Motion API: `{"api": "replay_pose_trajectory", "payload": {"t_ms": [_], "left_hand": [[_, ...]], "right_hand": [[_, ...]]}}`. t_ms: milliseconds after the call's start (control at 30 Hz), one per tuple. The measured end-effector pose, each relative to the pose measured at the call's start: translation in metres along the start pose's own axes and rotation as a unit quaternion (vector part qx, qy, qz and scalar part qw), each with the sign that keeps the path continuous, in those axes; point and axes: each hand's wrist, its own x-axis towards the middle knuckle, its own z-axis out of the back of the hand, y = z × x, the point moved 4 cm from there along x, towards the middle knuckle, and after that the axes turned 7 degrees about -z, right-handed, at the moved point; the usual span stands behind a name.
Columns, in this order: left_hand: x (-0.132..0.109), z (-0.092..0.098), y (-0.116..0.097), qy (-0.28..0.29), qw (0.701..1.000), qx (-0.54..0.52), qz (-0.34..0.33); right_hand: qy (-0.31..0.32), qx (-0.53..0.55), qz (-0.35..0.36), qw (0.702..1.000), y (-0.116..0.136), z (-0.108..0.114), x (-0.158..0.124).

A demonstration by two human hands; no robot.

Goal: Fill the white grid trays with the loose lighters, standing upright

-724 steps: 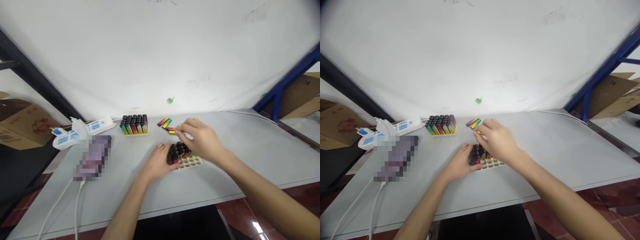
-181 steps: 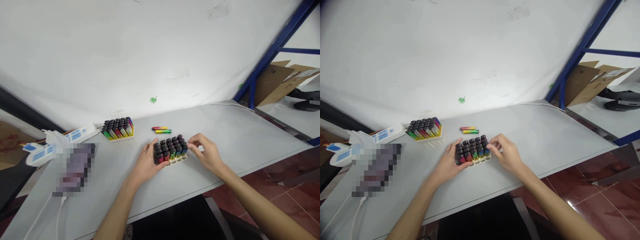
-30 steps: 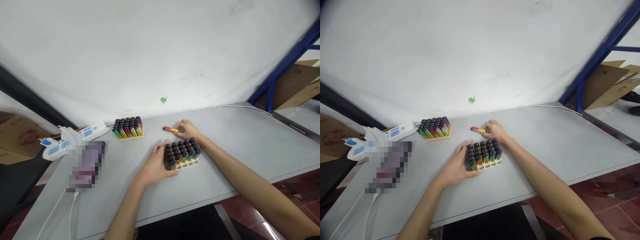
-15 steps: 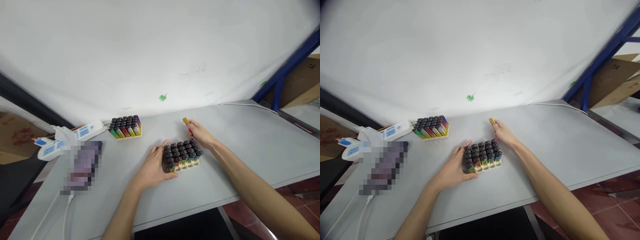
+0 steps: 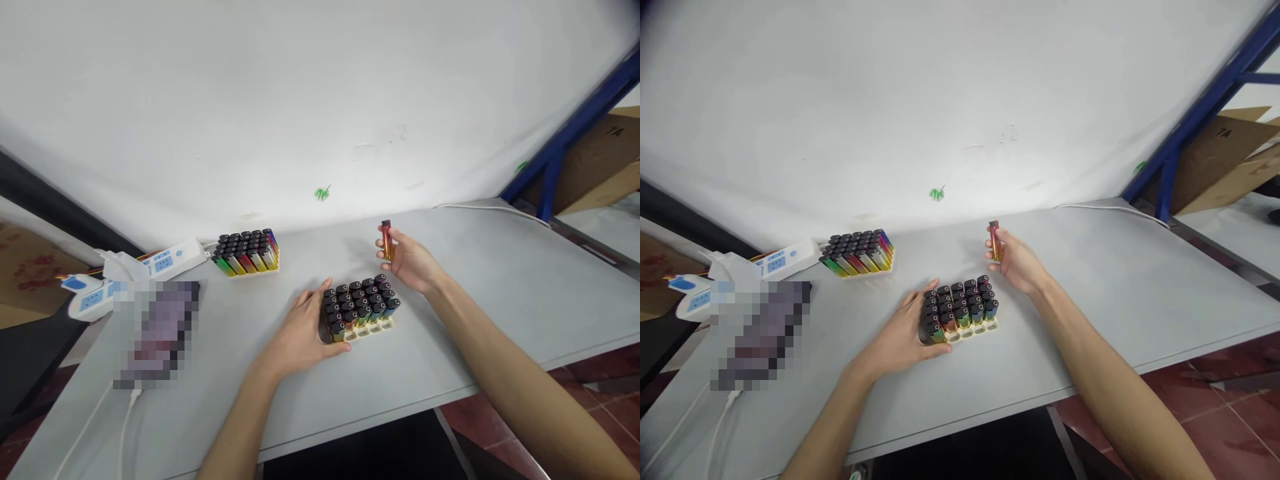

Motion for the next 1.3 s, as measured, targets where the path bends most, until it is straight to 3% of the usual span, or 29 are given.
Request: {"api": "replay_pose_trajectory", "payload": {"t_ms": [100,167,267,367,433,533,633,933,1300], "left_hand": [[0.0,0.0,-0.001,-0.003,1.0,-0.001,-0.004],[0.0,0.0,-0.002,-0.004,1.0,-0.002,-0.004],[0.001,0.001,-0.003,-0.007,1.0,-0.005,-0.002],[0.001,0.001,-0.003,-0.007,1.0,-0.003,-0.002],[0.001,0.001,-0.003,-0.005,1.0,0.0,-0.004],[0.001,0.001,-0.002,-0.002,1.0,0.004,-0.005],[0.001,0.001,-0.002,0.0,1.0,0.005,-0.002],[0.001,0.001,-0.002,0.001,1.0,0.009,-0.004],[0.001,-0.001,0.002,0.0,1.0,0.019,-0.003]], "right_hand": [[-0.029,-0.091,-0.001,0.995,-0.011,-0.001,0.004],[-0.082,-0.186,0.049,0.978,-0.011,0.001,0.003],[-0.164,-0.307,0.159,0.924,-0.002,0.002,-0.005],[-0.163,-0.308,0.216,0.912,0.004,-0.003,-0.01],[-0.13,-0.259,0.196,0.937,0.002,-0.005,-0.009],[-0.06,-0.189,0.077,0.977,-0.013,-0.006,0.0],[-0.042,-0.135,0.005,0.99,-0.023,-0.003,0.006],[-0.065,0.011,0.003,0.998,-0.014,-0.004,0.001],[-0.072,0.015,-0.014,0.997,-0.017,-0.005,0.001]]}}
